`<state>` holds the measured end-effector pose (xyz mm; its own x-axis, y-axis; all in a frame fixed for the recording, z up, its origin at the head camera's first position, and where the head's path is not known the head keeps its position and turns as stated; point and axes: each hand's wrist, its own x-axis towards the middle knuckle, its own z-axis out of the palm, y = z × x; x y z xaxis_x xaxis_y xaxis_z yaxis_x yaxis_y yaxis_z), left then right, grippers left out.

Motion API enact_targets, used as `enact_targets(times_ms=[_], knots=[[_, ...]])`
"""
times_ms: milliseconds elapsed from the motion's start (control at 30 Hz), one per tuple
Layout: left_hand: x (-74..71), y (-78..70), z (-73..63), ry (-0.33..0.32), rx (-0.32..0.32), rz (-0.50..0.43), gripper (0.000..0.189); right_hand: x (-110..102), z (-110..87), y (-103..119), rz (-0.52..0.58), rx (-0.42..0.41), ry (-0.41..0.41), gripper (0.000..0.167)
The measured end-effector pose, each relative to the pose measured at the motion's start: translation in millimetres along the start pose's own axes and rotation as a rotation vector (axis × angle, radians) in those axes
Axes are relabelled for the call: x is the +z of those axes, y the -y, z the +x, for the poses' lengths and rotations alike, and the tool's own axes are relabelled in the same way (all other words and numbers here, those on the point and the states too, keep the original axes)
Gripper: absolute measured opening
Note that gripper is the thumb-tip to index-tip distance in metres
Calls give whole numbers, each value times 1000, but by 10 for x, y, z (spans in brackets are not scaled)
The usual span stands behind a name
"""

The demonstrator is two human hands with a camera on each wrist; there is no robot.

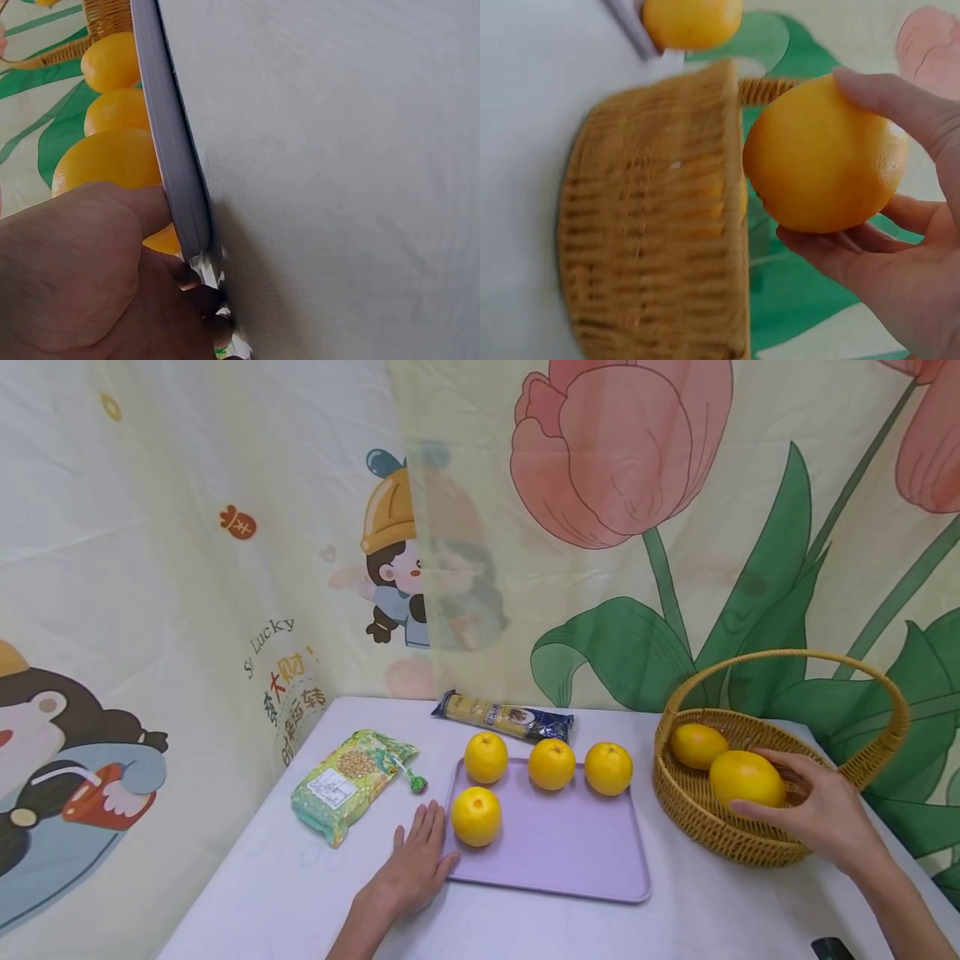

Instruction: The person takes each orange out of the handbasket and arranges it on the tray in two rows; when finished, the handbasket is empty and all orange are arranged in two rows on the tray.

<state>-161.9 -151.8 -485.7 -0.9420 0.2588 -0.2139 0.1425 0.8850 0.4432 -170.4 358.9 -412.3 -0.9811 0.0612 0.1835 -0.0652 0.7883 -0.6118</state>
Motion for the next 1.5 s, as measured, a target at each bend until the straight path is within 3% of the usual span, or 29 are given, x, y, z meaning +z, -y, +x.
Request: enact_targets(times_ms=[200,433,600,833,1000,1233,1500], knots=[[3,-2,9,6,-7,-8,80,137,-155,248,128,-120,-92,75],[-15,-30,-15,0,-5,-4,81,265,-218,538,225,-201,-123,70],[-10,-17,-8,0,0,-19,81,387,-226,718,286,-291,-96,70],[-10,-17,1,0,-3,-24,81,656,-200,985,370,-360,13,79],[12,-12,23,5,-15,-12,81,902,-170,1105,406,-398,55,71],[17,-11,22,-1,-5,4,80,1246,-88,1176,445,-381,122,68],[19,2,23,7,-10,-7,80,1559,-37,1219,453,-271,216,70]])
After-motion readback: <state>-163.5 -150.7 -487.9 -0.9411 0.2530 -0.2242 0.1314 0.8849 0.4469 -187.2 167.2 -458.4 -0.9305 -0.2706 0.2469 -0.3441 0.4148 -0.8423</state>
